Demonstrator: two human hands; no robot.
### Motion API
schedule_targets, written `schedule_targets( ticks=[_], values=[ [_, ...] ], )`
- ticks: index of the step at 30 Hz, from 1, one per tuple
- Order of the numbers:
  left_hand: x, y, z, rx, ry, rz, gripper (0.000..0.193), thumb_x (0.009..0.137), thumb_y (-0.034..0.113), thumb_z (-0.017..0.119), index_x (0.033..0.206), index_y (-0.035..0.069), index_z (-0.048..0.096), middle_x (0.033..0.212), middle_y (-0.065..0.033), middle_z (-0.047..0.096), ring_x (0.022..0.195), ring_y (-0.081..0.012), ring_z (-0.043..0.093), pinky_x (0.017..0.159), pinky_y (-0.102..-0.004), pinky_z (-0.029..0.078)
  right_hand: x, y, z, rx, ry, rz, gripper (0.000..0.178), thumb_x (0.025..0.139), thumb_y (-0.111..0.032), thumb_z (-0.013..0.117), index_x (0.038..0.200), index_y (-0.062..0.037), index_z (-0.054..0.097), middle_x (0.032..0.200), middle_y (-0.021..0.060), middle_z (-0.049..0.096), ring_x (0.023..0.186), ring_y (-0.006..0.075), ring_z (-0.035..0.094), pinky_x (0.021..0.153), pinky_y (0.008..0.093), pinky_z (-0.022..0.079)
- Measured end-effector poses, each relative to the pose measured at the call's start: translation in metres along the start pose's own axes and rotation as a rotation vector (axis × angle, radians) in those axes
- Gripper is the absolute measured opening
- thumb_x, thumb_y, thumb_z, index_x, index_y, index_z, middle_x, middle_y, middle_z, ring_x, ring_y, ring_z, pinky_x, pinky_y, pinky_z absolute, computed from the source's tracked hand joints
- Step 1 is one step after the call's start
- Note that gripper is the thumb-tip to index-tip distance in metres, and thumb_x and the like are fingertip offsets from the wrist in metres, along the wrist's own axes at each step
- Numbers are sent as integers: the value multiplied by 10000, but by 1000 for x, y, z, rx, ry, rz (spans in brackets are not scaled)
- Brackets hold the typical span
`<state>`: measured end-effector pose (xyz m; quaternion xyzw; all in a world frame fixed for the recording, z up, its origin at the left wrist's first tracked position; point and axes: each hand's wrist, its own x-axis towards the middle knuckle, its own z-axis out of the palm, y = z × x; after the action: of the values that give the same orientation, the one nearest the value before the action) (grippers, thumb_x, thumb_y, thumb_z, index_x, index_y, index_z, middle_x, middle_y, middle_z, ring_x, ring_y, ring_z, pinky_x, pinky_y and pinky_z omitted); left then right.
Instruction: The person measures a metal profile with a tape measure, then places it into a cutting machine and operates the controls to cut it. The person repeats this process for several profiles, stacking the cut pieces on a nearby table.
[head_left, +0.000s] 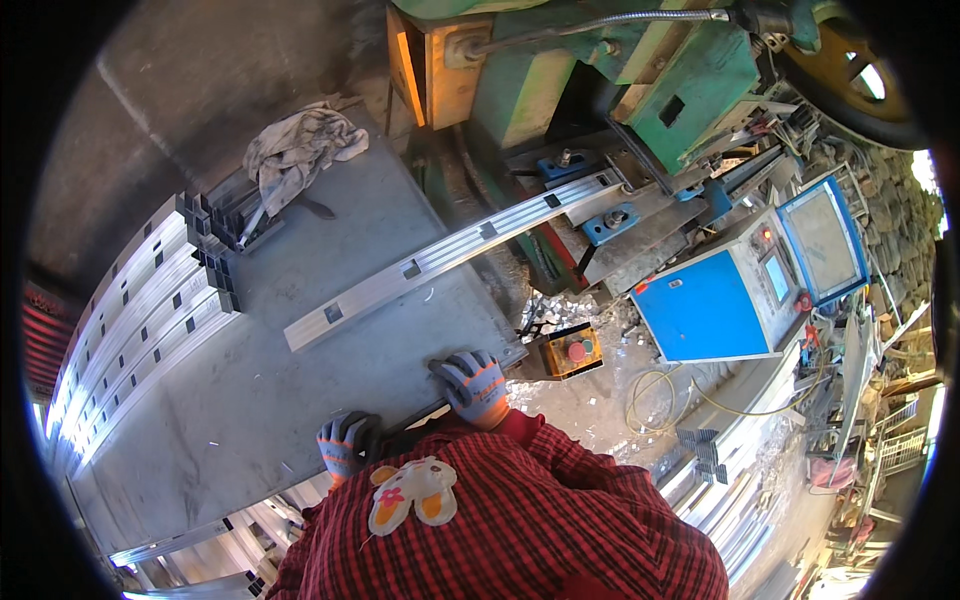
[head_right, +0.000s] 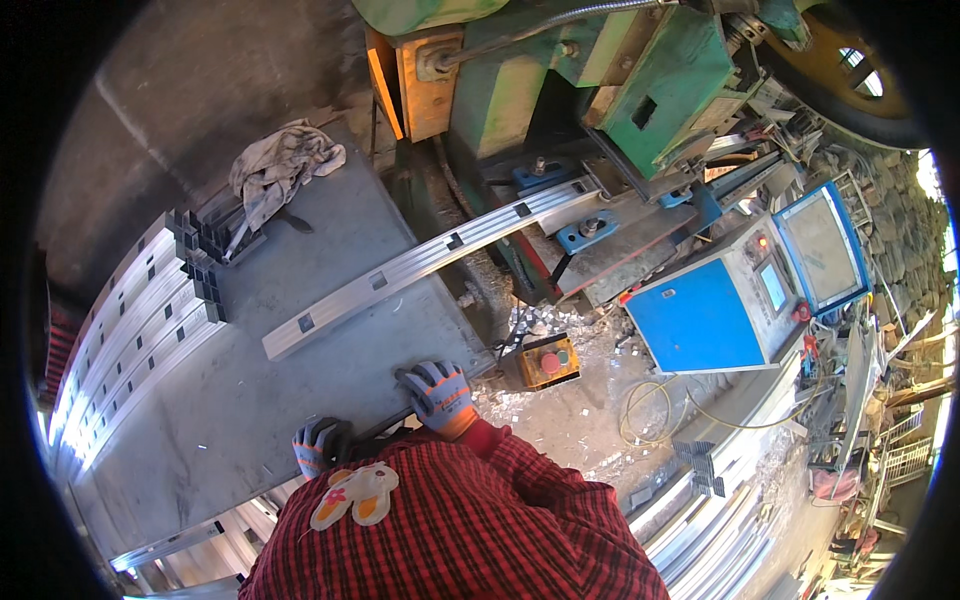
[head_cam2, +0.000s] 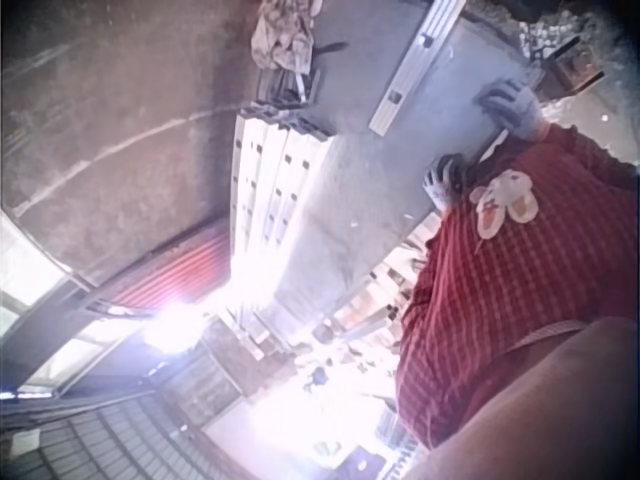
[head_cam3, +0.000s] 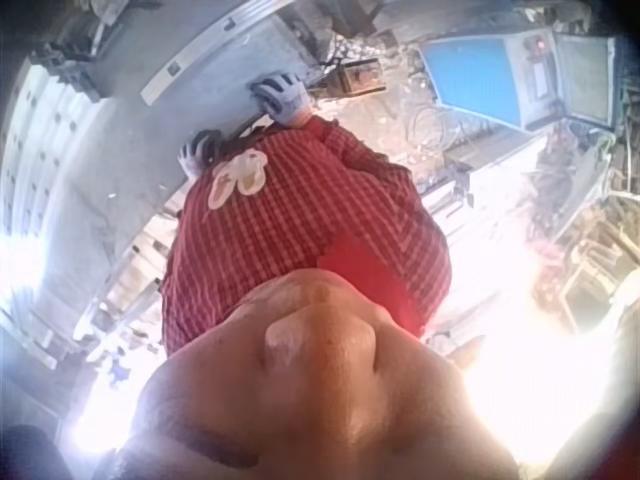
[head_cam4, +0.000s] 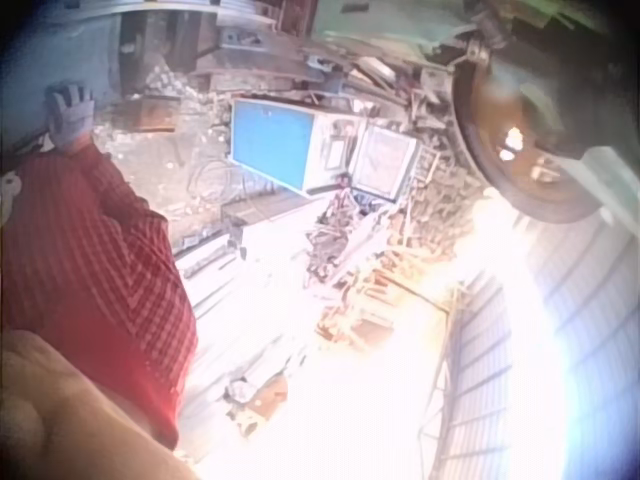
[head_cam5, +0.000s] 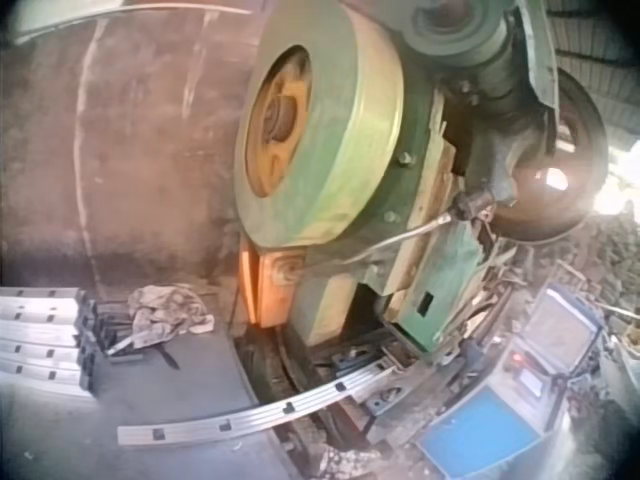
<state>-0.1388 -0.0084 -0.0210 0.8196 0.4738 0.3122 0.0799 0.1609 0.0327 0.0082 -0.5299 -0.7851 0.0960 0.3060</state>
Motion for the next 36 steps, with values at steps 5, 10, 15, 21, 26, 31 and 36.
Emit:
schedule_targets(
  ticks=[5,10,15,21,26,31,36],
  values=[
    [-3,-1,-1,50,-15,-6,359,692,205,753,1049,204,711,1078,-30,663,981,-289,616,807,-439,479,-1,2,2,-12,-30,-1,502,763,-194,668,1264,-200,634,1088,87,594,995,319,538,853,449,454],
    [0,0,-3,52,-15,7,366,690,203,750,1054,205,713,1074,-30,663,979,-292,615,804,-441,477,-3,3,5,-38,-39,8,507,765,-204,662,1271,-212,632,1095,86,596,996,317,540,848,451,449],
    [0,0,-2,50,-14,8,362,690,205,748,1050,201,712,1075,-32,664,977,-292,615,802,-442,478,-3,3,5,-13,-12,-5,504,763,-197,656,1266,-211,636,1095,85,596,996,314,542,848,450,448],
    [1,3,-6,80,-10,9,354,691,215,748,1043,198,709,1082,-32,664,971,-290,617,799,-443,479,-3,4,7,-7,0,-13,496,763,-186,652,1259,-203,642,1085,80,598,987,310,540,850,446,450],
    [2,4,-6,85,-13,3,367,696,215,748,1060,211,709,1089,-27,663,974,-285,616,805,-440,479,0,0,2,-11,35,-1,515,700,-161,690,1214,-200,679,1039,65,618,986,299,558,853,446,463],
    [-2,-1,-2,85,-2,6,370,692,213,750,1061,220,712,1084,-23,663,982,-286,616,810,-441,483,0,1,5,-2,41,-2,507,700,-156,690,1205,-201,682,1045,61,617,987,297,555,851,448,463],
    [0,-1,-2,80,11,23,352,686,203,754,1035,203,713,1068,-31,664,971,-290,621,796,-447,492,0,0,3,-3,47,-3,491,704,-161,696,1193,-203,687,1044,57,619,978,295,553,843,446,463]
  ],
)
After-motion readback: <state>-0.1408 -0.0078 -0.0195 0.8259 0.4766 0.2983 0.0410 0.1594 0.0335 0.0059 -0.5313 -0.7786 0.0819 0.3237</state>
